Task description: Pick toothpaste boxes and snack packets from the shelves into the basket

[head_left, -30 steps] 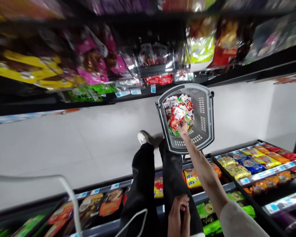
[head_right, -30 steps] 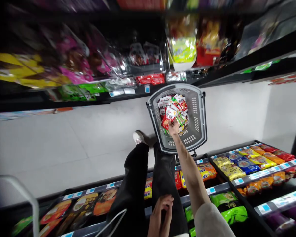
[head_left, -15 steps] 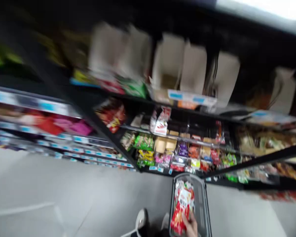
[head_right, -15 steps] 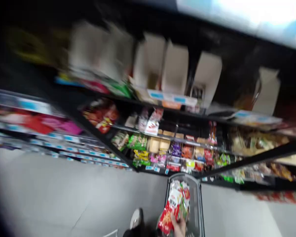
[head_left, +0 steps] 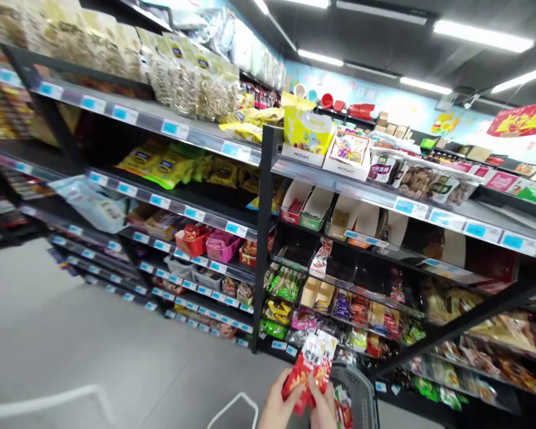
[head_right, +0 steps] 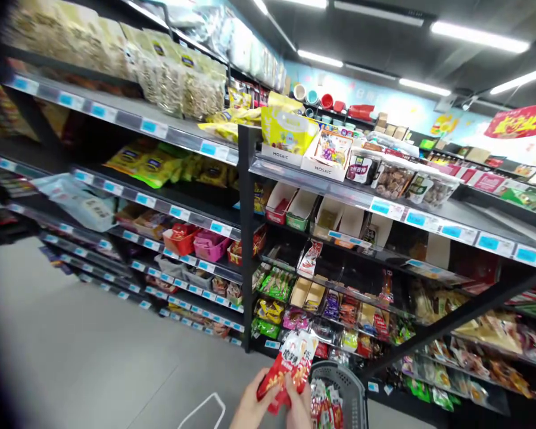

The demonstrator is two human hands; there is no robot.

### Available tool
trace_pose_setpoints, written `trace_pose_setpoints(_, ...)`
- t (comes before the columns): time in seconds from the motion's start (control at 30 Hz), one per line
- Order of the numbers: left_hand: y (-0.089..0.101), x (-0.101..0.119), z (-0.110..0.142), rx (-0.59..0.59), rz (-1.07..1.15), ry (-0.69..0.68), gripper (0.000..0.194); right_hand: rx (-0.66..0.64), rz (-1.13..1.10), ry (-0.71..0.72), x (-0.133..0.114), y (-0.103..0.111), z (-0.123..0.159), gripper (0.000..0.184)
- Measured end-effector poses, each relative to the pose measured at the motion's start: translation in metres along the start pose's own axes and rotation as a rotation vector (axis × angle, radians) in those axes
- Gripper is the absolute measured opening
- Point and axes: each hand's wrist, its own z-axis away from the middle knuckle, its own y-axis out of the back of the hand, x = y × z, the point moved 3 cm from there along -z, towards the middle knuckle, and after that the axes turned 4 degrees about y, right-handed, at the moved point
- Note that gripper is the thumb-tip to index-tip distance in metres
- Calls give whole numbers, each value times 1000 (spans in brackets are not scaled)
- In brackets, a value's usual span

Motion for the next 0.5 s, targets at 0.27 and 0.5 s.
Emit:
trace_pose_setpoints(0.27,36,32,-8,47,194,-39,44,105,-227,2,-22,-20,26,40)
trace_pose_setpoints(0.5,42,17,-12,3,313,99,57,102,-221,22,-23,-11,40,39)
